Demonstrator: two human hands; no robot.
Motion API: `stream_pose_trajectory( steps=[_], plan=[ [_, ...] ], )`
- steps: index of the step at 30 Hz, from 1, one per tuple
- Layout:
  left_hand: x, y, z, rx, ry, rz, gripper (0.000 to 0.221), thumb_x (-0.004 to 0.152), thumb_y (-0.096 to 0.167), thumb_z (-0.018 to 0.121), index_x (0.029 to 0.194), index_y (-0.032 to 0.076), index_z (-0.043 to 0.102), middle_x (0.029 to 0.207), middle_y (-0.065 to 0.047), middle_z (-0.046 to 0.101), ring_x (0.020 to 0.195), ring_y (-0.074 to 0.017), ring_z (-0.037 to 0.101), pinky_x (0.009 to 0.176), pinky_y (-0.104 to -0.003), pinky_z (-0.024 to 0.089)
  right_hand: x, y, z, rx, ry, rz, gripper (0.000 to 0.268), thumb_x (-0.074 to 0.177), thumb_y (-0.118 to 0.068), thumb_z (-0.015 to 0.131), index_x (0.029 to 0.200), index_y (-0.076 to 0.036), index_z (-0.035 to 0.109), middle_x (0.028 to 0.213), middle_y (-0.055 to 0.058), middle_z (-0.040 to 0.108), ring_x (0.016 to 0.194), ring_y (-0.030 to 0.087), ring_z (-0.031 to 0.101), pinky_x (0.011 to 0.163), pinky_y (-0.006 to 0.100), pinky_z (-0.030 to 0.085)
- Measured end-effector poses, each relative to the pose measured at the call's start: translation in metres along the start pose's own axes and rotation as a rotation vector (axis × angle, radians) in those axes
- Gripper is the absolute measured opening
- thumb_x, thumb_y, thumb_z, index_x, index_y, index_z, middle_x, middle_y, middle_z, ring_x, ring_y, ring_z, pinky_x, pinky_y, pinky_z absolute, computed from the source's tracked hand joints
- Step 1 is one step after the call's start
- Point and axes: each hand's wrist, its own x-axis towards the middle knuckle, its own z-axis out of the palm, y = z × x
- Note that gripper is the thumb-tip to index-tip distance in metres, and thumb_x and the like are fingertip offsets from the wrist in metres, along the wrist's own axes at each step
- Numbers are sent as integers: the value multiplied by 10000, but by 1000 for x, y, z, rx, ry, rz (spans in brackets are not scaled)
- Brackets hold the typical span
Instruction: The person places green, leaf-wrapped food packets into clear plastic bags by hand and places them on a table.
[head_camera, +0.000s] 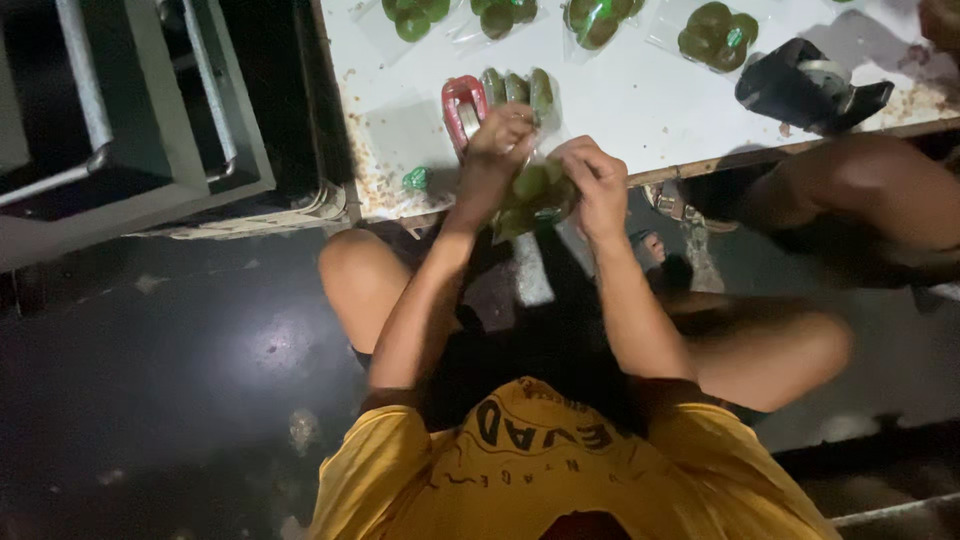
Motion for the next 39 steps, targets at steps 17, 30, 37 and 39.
stream_pose_trajectory(
  steps=[17,30,37,39],
  plan=[
    [-4,16,-1,-33,191,-88,73,943,72,720,1012,49,730,1075,-69,726,971,-162,741,799,-265,615,27,-1,6,-508,-25,-197,101,993,72,687,1018,4,758,1049,77,698,1006,173,644,943,331,520],
    [-6,-8,-7,164,242,94,242,883,40,789,1090,28,662,1057,-106,657,992,-216,650,835,-356,544,23,-9,15,-806,3,-362,84,920,50,705,993,10,711,1027,127,653,1048,244,603,941,337,485],
    [-11,-47,19,-76,353,-183,148,1006,151,719,937,21,699,985,-88,663,936,-239,665,895,-356,526,33,38,28,-80,150,49,118,995,-61,698,922,-58,606,941,50,611,904,153,546,852,288,455],
    [-15,-46,27,-166,447,-326,178,1077,169,605,1026,33,707,1047,-85,666,977,-210,649,910,-326,508,34,42,39,-51,176,-91,191,999,-63,712,898,-60,550,967,44,587,925,147,525,858,294,441]
  ],
)
